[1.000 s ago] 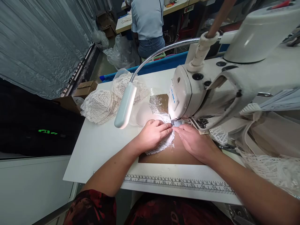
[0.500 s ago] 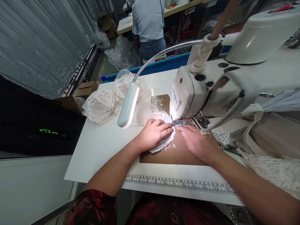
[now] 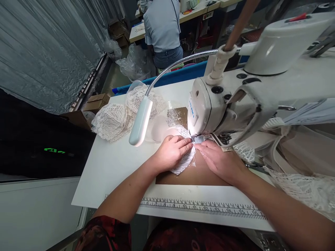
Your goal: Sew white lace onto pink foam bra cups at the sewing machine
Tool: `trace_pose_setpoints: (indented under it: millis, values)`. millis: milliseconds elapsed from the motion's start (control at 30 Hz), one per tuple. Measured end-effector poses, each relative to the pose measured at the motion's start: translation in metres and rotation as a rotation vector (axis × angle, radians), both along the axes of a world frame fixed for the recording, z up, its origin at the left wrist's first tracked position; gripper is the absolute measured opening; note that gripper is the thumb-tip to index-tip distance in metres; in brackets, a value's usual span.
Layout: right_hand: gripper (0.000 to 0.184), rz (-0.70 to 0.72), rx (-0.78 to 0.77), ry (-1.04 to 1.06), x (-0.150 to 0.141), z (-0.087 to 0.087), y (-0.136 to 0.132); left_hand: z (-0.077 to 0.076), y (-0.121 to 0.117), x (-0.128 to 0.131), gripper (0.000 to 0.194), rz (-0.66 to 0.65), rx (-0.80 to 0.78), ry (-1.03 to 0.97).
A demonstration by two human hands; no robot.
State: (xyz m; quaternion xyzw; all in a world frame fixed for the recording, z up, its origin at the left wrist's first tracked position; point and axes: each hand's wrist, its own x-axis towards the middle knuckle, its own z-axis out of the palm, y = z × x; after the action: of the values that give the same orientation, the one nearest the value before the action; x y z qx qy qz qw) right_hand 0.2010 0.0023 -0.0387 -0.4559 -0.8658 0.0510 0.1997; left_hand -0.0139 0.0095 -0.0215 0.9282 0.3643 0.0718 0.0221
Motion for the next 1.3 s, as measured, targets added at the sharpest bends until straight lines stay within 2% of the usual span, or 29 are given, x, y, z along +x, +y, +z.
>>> trace_pose_setpoints:
  millis: [133, 333, 467, 733, 933, 1300]
  values:
    - [0.040, 0.028, 0.000, 0.002, 0.002, -0.004, 0.000, -0.001, 0.003, -0.001, 0.039, 0.012, -0.012, -0.032]
    - [0.038, 0.079, -0.029, -0.004, 0.000, 0.003, 0.002, -0.004, 0.006, -0.002, 0.038, 0.065, -0.001, -0.067]
    - [0.040, 0.063, -0.028, 0.015, 0.001, 0.003, 0.002, -0.001, 0.003, -0.003, 0.037, 0.076, 0.019, -0.073]
    - [0.039, 0.028, 0.025, 0.044, 0.004, -0.002, 0.000, 0.008, -0.002, -0.008, 0.037, -0.055, -0.027, -0.083]
    - [0.039, 0.102, 0.050, -0.048, 0.002, 0.005, 0.001, 0.004, -0.001, -0.009, 0.038, -0.124, -0.037, -0.113]
    - [0.039, 0.029, 0.068, -0.130, -0.003, 0.010, -0.002, 0.004, -0.004, -0.001, 0.039, -0.035, 0.000, -0.083]
